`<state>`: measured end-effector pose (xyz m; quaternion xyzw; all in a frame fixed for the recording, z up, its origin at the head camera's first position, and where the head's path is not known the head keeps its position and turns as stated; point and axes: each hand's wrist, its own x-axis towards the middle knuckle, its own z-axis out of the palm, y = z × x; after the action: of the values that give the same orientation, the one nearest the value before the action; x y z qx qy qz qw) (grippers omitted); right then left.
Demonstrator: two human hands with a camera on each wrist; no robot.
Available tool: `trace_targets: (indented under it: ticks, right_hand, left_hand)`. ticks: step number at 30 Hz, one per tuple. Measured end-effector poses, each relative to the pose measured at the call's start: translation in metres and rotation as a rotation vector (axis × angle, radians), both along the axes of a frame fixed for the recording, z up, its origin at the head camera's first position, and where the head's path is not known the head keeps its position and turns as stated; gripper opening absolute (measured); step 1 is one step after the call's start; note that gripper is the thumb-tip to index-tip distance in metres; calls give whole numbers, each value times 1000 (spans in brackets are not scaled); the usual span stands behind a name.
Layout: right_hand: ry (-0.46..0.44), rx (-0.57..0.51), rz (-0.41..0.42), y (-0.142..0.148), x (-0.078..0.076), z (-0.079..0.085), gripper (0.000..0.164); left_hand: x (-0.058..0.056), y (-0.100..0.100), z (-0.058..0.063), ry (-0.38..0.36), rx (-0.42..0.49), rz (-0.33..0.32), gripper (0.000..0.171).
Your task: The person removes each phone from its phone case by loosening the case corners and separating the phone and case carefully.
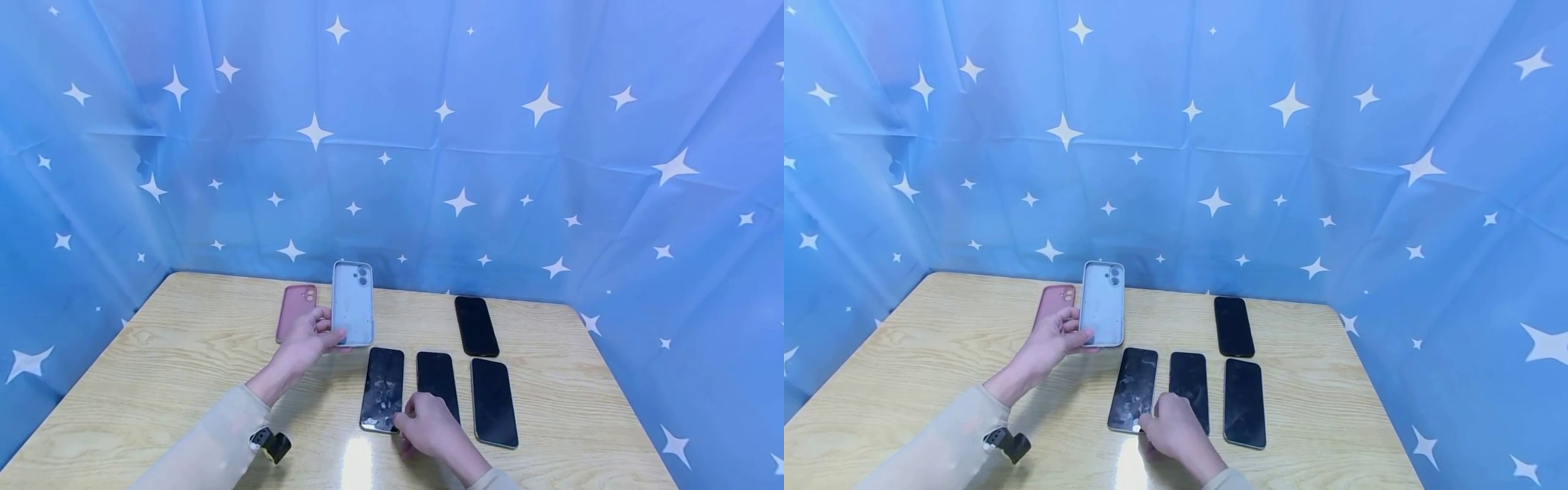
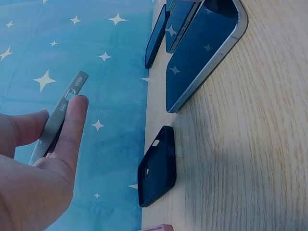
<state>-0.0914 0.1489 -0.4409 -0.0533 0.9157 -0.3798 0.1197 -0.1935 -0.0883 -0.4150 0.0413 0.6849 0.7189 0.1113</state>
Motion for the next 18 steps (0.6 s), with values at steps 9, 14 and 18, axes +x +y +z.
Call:
trace_targets:
  ticks: [9, 14, 18]
  right_hand:
    - [-32, -146, 157, 31, -6, 8, 16]
    - [-25, -146, 140, 51, -13, 14, 20]
    - [5, -127, 97, 66, -17, 17, 18]
  left_hand:
    - [-2, 5, 1, 6, -4, -19, 29]
    - [-2, 8, 2, 2, 15, -38, 31]
    - [-5, 12, 2, -6, 23, -37, 29]
